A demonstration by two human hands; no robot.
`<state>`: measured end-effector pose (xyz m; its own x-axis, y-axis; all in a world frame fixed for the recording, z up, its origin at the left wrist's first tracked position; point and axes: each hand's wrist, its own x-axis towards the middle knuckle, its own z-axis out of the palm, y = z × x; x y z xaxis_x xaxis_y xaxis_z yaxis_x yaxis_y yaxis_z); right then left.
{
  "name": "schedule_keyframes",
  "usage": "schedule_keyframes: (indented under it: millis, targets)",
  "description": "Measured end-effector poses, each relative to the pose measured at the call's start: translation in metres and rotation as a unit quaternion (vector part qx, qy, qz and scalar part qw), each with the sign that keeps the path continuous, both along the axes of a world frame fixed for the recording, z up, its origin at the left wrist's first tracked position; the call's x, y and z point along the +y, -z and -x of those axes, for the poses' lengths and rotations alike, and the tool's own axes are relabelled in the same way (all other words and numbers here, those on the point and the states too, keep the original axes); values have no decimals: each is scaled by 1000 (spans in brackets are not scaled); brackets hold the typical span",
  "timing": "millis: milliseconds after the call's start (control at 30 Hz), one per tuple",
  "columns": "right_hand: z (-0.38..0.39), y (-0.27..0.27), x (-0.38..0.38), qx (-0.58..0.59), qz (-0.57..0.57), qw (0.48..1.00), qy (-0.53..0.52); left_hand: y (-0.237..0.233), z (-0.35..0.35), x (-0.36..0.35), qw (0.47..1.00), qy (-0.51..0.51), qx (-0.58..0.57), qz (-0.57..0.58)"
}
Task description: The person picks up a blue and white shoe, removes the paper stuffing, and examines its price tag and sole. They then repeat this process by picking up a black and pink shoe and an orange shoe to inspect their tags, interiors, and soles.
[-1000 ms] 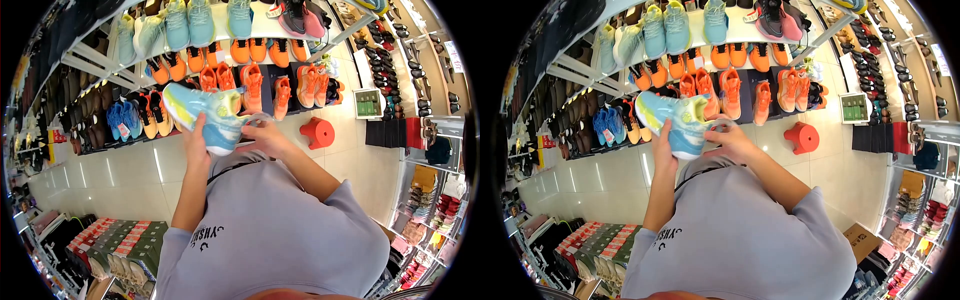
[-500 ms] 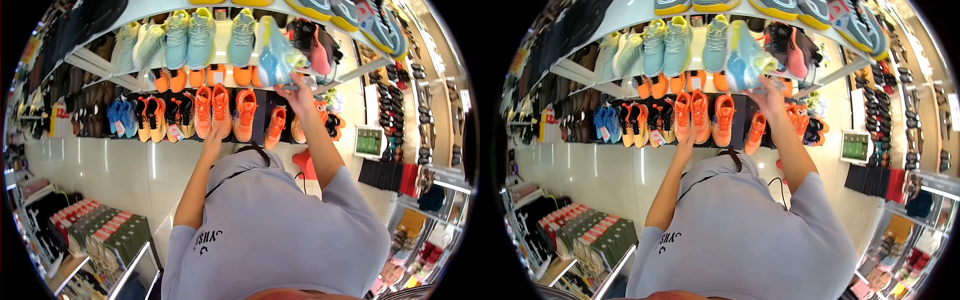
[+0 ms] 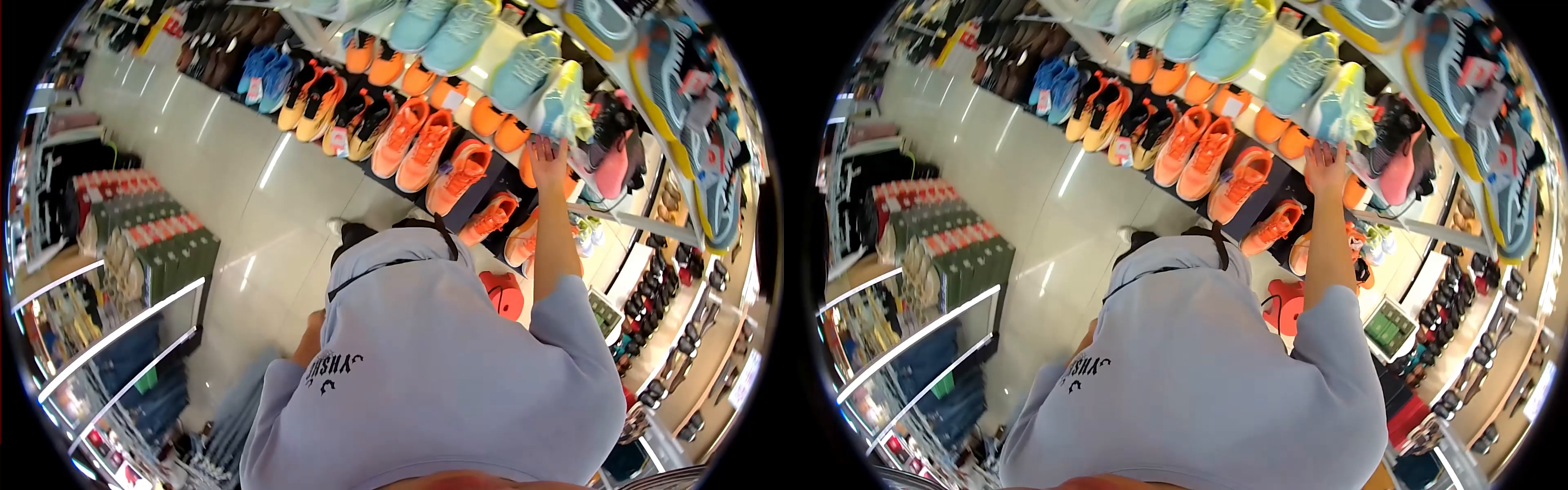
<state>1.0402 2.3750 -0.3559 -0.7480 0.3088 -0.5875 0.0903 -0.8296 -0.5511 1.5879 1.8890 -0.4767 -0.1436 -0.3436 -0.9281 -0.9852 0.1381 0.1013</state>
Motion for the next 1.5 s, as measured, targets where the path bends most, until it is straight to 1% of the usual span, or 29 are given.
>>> schedule_keyframes:
  millis: [33,100,167,233,300,367,400,467,533,567,600,633,667,733,767,833,900,933,967,1033,1067,1100,1167,1200,1267,1367,1400,1433,1500]
  targets:
    - [-9,7,-5,-8,0,1000,-14,1,6,11,1000,-1,15,-2]
    - [-26,34,-8,-6,-12,990,-141,4,15,24,1000,-9,27,-6]
    - [-56,79,-10,-55,-55,949,-305,3,29,30,999,-13,38,-5]
    - [-85,100,-30,-240,-122,856,-442,0,43,27,999,-14,49,-3]
    - [-125,152,-32,-276,-208,699,-626,-2,55,19,999,-9,53,-2]
    - [-160,132,-61,-334,-262,540,-727,-5,57,11,999,2,47,-4]
    - [-168,134,-74,-341,-258,545,-721,-5,58,7,999,6,45,-5]
    - [-178,142,-90,-355,-217,468,-780,-6,57,3,999,10,37,-8]
    - [-162,171,-98,-339,-193,454,-801,-6,55,2,1000,10,27,-12]
    - [-142,177,-108,-348,-225,426,-804,-7,53,1,1000,10,22,-13]
    - [-139,139,-120,-219,-301,627,-684,-8,51,1,1000,10,17,-13]
    - [-98,140,-128,-265,-365,522,-724,-9,50,1,1000,10,13,-13]
    - [-77,196,-108,-100,-414,533,-731,-11,49,2,1000,8,9,-12]
    - [-39,163,-142,-13,-614,587,-528,-14,45,5,1000,7,3,-12]
    - [-17,155,-151,-8,-636,587,-500,-15,44,6,1000,7,-2,-13]
    - [10,164,-156,-6,-654,590,-474,-20,40,9,1000,6,-8,-11]
    - [33,179,-165,-14,-592,600,-538,-25,36,10,1000,1,-13,-6]
    - [34,124,-179,-98,-539,559,-622,-27,32,11,1000,-3,-15,-3]
    - [37,139,-182,-95,-536,561,-624,-29,31,13,1000,-3,-16,-1]
    - [38,177,-183,-72,-594,538,-594,-34,27,15,1000,-9,-20,2]
    - [33,150,-182,7,-618,484,-619,-35,25,17,1000,-10,-20,5]
    - [32,153,-183,9,-619,482,-620,-35,24,19,1000,-13,-21,5]
    - [25,163,-186,-50,-633,532,-560,-35,19,22,1000,-18,-22,9]
    - [20,163,-183,-49,-632,532,-561,-36,16,23,1000,-18,-22,10]
    - [11,155,-172,-10,-596,560,-576,-32,15,24,1000,-16,-18,14]
    - [-12,112,-163,46,-629,565,-532,-23,15,19,1000,0,-13,19]
    - [-19,90,-161,61,-627,578,-518,-18,15,16,1000,7,-12,19]
    - [-26,78,-155,58,-632,578,-513,-13,16,13,1000,17,-9,20]
    - [-39,43,-144,63,-470,701,-532,0,23,2,999,45,-3,27]
